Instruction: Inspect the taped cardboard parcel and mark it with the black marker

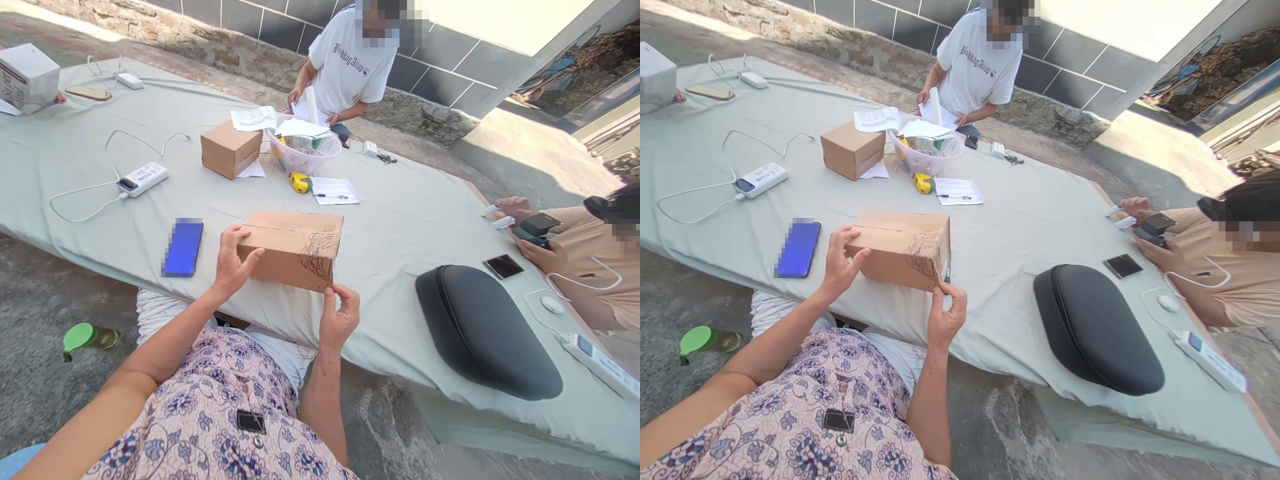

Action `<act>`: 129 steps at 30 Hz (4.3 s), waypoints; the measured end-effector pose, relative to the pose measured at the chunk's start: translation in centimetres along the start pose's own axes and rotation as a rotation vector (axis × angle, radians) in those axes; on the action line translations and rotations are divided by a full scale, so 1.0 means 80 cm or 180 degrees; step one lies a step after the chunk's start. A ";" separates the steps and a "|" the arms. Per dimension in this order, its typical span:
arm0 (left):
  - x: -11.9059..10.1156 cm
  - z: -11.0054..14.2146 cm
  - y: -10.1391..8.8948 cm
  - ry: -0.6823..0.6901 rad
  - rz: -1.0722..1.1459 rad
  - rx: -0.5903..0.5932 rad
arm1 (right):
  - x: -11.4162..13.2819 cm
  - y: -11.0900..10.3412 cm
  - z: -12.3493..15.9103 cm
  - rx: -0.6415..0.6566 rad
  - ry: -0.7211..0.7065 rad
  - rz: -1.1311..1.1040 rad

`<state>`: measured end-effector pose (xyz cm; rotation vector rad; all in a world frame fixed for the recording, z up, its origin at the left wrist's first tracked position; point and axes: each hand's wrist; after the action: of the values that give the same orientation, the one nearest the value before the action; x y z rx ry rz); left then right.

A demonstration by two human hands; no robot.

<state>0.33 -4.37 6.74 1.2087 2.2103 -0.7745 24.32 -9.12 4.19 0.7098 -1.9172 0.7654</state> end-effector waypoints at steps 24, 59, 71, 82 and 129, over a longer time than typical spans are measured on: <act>0.016 0.010 0.000 0.0709 -0.0054 0.1235 | 0.118 0.055 0.017 0.0230 -0.1847 0.0270; 0.015 0.008 0.009 0.0531 -0.0100 0.1280 | 0.019 0.084 -0.049 0.0950 0.1293 -0.1243; 0.010 0.016 0.018 0.0299 -0.0203 0.0666 | -0.023 0.089 -0.015 0.1055 0.1225 -0.0111; 0.012 0.032 0.031 0.0750 -0.1168 0.0305 | -0.026 0.100 0.001 0.0978 0.1139 -0.0205; 0.024 -0.059 0.021 0.1442 0.0413 0.0397 | -0.032 0.098 0.006 0.1148 0.1022 -0.0174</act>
<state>0.11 0.74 8.42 1.7107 2.4277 -0.6406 19.35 -4.04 0.03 0.7979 -1.4806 1.1336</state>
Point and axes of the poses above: each hand's wrist, its own z-axis away from the middle knuckle, its own y-axis out of the palm, x = y × z, and after that the axes turned 14 degrees about y, right-handed
